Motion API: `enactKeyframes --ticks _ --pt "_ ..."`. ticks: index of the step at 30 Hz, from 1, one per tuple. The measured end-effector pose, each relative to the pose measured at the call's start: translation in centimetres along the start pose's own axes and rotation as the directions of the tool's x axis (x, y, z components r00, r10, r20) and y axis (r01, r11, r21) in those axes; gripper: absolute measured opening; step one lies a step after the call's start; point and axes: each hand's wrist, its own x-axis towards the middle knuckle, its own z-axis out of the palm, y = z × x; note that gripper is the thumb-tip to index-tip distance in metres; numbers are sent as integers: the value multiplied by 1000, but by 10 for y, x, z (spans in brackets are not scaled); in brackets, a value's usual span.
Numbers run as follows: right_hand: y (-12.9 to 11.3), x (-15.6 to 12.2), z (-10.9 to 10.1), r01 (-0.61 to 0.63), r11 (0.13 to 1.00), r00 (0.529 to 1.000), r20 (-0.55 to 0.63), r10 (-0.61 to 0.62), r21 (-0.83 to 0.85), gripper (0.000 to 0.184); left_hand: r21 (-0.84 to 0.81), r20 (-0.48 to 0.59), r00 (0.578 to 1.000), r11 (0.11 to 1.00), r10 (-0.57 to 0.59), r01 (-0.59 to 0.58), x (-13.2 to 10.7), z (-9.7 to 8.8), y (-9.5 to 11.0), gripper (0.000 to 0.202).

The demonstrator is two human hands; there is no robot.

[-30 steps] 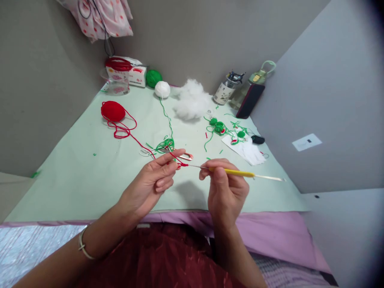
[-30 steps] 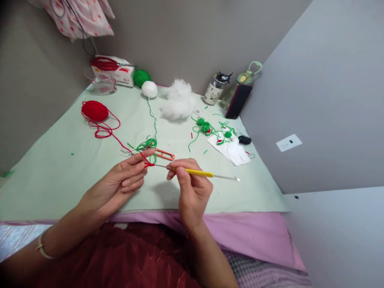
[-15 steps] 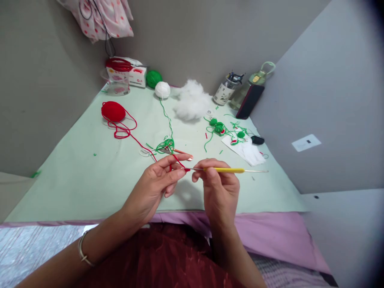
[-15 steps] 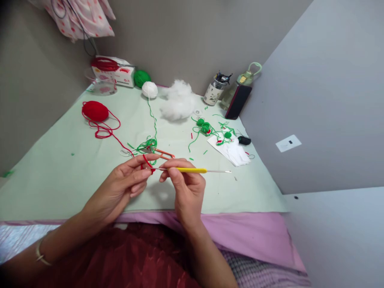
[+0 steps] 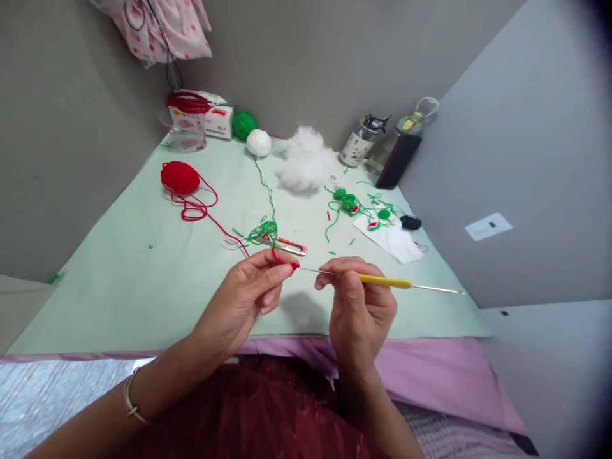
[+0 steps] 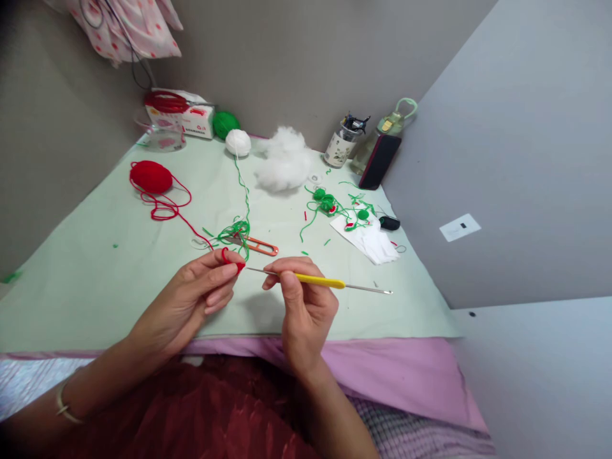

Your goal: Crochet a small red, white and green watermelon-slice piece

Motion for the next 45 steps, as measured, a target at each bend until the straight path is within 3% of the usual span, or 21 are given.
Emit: enactKeyframes --ticks 14,24,31,40,45 --pt "1 -1 1 -3 1000 1000 15 3 2 16 12 1 1000 1000 -14 14 1 3 -1 12" --pt "-1 -2 5 85 991 996 15 -84 -104 17 33 4 1000 999 9 -9 0 4 0 13" --pt "2 -3 5 -34 999 998 48 34 0 15 101 20 999 994 28 -30 -1 3 -1 15" --pt "6 0 1 -105 994 983 150 103 7 13 161 1 1000 987 14 -14 -1 2 4 55" --pt "6 2 -2 -172 984 977 138 165 43 15 183 -8 1000 983 11 -9 -2 4 7 52"
